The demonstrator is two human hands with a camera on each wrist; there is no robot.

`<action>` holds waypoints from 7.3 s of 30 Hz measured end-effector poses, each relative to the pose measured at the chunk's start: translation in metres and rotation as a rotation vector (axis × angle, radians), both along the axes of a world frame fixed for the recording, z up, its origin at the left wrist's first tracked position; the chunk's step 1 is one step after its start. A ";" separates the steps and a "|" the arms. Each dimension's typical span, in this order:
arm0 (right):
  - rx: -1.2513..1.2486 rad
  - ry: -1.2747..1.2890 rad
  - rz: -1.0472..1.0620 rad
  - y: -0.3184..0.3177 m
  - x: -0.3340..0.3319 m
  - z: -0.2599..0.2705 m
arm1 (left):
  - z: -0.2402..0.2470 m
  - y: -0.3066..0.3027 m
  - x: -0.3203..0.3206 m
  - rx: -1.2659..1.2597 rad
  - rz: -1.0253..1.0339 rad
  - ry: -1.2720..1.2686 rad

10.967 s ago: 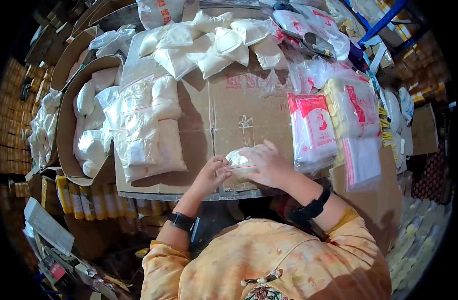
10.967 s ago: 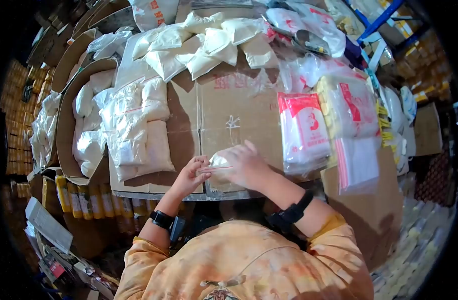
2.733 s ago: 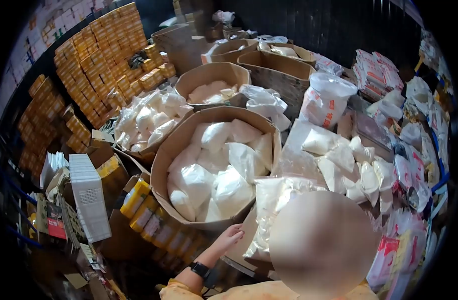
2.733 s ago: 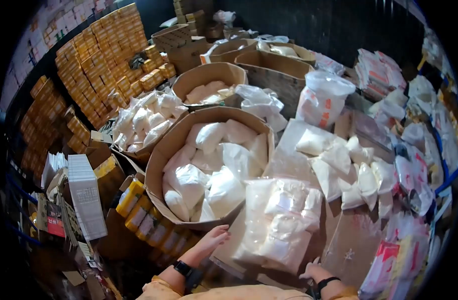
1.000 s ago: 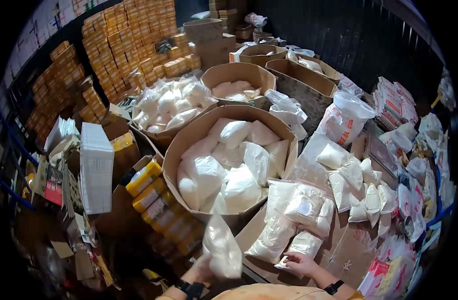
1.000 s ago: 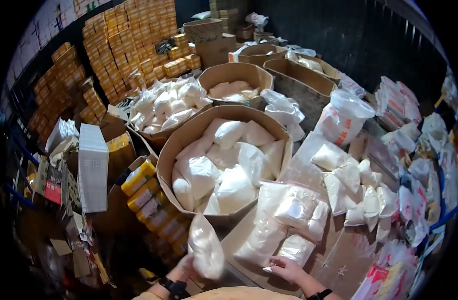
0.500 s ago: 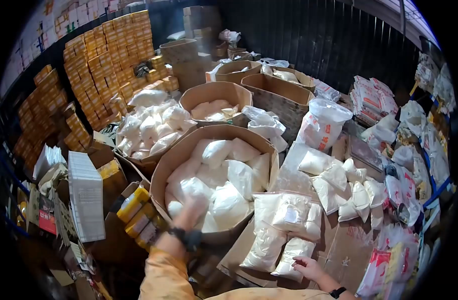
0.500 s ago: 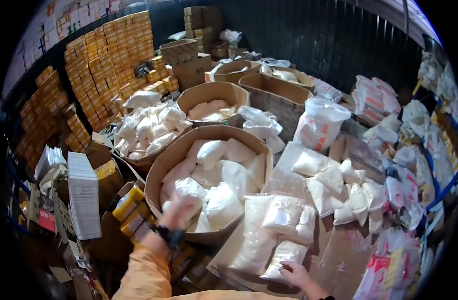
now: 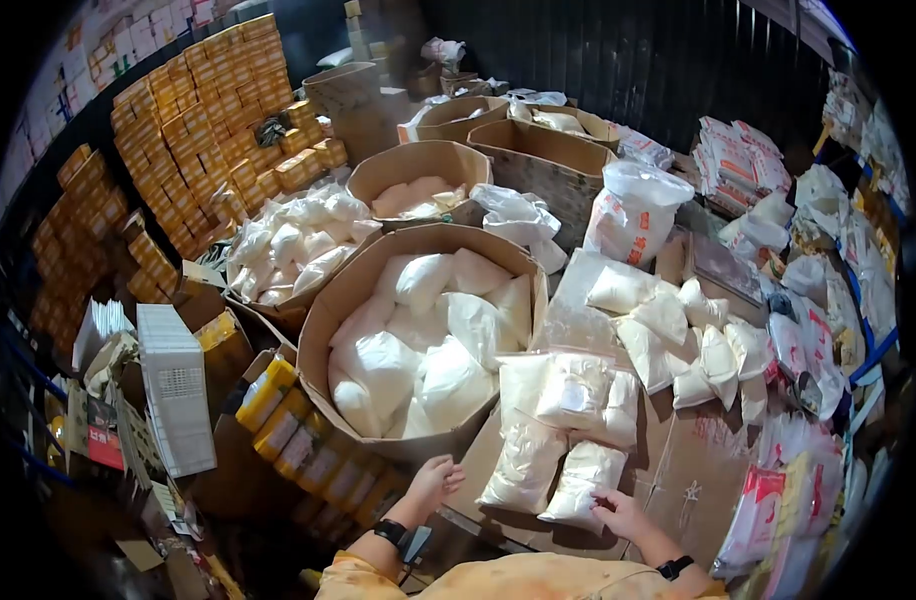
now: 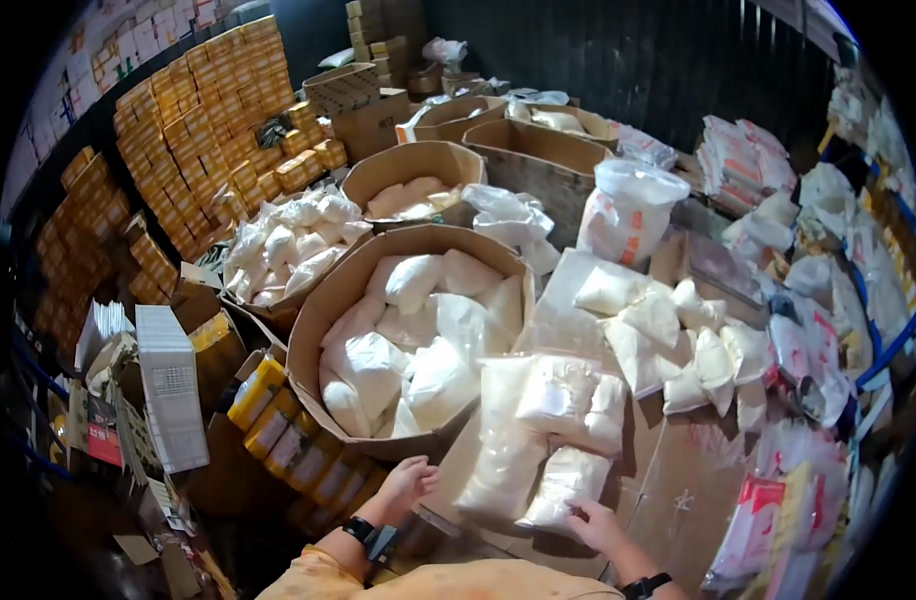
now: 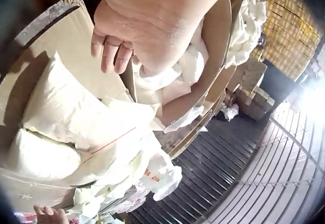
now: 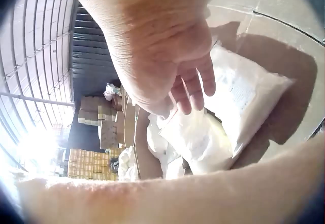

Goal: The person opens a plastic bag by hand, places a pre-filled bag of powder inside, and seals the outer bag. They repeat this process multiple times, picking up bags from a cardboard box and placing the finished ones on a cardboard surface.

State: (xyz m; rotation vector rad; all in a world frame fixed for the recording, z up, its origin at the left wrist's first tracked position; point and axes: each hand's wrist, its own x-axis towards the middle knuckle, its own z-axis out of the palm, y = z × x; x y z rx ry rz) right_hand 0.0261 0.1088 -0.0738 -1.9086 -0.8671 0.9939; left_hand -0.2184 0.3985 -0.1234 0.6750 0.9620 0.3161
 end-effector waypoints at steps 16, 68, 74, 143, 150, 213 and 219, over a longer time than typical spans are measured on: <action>-0.013 0.262 -0.368 -0.083 0.013 -0.071 | -0.017 -0.081 0.129 0.786 -0.709 0.270; 0.029 0.437 0.162 0.065 -0.019 0.044 | 0.158 0.346 -0.045 0.531 0.707 -0.641; -0.012 0.250 0.163 0.051 -0.013 0.035 | -0.013 0.145 -0.006 0.240 0.302 -0.031; -0.188 0.407 0.632 0.089 -0.045 -0.013 | -0.020 -0.074 -0.025 -0.626 -0.235 -0.513; -0.103 0.562 0.304 0.073 -0.022 -0.008 | -0.031 -0.074 -0.057 -0.675 0.095 -0.586; -0.257 0.130 -0.519 -0.182 -0.050 -0.032 | -0.024 -0.040 0.234 0.130 -0.409 0.018; -0.010 0.403 -0.474 -0.161 -0.026 -0.104 | -0.007 -0.091 0.106 0.041 -0.760 0.069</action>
